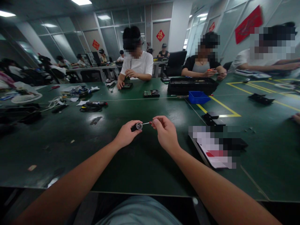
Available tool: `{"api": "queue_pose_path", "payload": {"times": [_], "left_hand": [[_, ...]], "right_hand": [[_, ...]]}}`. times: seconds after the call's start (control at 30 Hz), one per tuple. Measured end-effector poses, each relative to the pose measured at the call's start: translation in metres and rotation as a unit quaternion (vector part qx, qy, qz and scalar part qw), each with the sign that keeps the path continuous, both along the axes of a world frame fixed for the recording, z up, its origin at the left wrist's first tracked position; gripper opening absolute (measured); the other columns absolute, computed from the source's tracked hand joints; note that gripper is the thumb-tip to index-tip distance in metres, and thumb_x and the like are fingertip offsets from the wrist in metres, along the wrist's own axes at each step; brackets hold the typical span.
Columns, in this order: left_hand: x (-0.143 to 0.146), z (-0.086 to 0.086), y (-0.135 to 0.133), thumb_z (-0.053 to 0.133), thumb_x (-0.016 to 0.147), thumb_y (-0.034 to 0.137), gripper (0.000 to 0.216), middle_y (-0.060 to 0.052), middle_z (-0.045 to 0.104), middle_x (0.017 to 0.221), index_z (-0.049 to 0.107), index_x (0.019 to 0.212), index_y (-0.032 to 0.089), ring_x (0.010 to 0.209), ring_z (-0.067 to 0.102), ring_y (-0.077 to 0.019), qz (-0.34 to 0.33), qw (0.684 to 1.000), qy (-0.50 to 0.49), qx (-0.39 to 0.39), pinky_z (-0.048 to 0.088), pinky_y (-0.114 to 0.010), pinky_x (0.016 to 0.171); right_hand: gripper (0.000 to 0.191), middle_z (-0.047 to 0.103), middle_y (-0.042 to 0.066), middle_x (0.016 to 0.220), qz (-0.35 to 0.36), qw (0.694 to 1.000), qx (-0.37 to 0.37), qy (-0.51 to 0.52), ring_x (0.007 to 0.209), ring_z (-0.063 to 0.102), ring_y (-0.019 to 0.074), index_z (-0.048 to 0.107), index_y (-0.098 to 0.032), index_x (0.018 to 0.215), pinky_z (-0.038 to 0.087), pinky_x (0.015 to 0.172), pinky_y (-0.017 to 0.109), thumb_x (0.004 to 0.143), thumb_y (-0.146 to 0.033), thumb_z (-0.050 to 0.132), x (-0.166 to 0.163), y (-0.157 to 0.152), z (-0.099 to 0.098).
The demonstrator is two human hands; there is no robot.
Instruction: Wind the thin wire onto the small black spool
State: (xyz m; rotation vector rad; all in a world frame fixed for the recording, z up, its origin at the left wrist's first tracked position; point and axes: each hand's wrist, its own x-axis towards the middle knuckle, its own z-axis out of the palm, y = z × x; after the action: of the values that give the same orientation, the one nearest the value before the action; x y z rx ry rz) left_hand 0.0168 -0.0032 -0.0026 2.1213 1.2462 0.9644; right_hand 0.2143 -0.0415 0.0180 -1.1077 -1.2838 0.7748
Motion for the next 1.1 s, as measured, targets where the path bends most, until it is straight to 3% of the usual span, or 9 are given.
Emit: {"api": "queue_pose_path", "payload": {"times": [0.67, 0.77, 0.9, 1.1], "left_hand": [[0.0, 0.001, 0.0, 0.072, 0.084, 0.014, 0.036, -0.006, 0.069, 0.122, 0.068, 0.119, 0.022, 0.116, 0.061, -0.0238, 0.0, 1.0, -0.008, -0.002, 0.044, -0.041, 0.106], [0.0, 0.003, -0.002, 0.072, 0.084, 0.013, 0.036, -0.006, 0.07, 0.119, 0.068, 0.118, 0.023, 0.114, 0.062, -0.0241, -0.003, 1.0, 0.003, -0.003, 0.045, -0.042, 0.104], [-0.001, 0.005, -0.003, 0.072, 0.084, 0.015, 0.036, -0.006, 0.07, 0.119, 0.069, 0.118, 0.025, 0.114, 0.061, -0.0252, -0.009, 1.0, 0.013, -0.002, 0.045, -0.043, 0.103], [-0.004, 0.0, 0.0, 0.073, 0.085, 0.017, 0.037, -0.005, 0.07, 0.119, 0.069, 0.12, 0.026, 0.115, 0.061, -0.0255, -0.012, 1.0, 0.014, 0.014, 0.044, -0.044, 0.103]], "right_hand": [[0.025, 0.072, 0.006, 0.088, -0.054, 0.991, 0.0, -0.119, 0.08, 0.066, 0.022, 0.065, -0.021, 0.096, 0.049, 0.075, 0.037, 0.096, -0.043, 0.053, 0.006, 0.004, -0.005], [0.034, 0.068, 0.003, 0.074, -0.072, 0.984, -0.006, -0.163, 0.067, 0.061, 0.0193, 0.065, -0.022, 0.085, 0.044, 0.064, 0.033, 0.095, -0.052, 0.053, 0.006, 0.002, -0.001], [0.055, 0.048, -0.002, 0.05, -0.096, 0.967, -0.007, -0.234, 0.05, 0.045, 0.0148, 0.051, -0.023, 0.056, 0.031, 0.052, 0.031, 0.092, -0.065, 0.053, 0.007, 0.0, 0.006], [0.05, 0.05, -0.002, 0.051, -0.092, 0.964, 0.005, -0.248, 0.049, 0.045, 0.0153, 0.052, -0.024, 0.058, 0.031, 0.052, 0.031, 0.091, -0.062, 0.055, 0.006, 0.0, 0.005]]}}
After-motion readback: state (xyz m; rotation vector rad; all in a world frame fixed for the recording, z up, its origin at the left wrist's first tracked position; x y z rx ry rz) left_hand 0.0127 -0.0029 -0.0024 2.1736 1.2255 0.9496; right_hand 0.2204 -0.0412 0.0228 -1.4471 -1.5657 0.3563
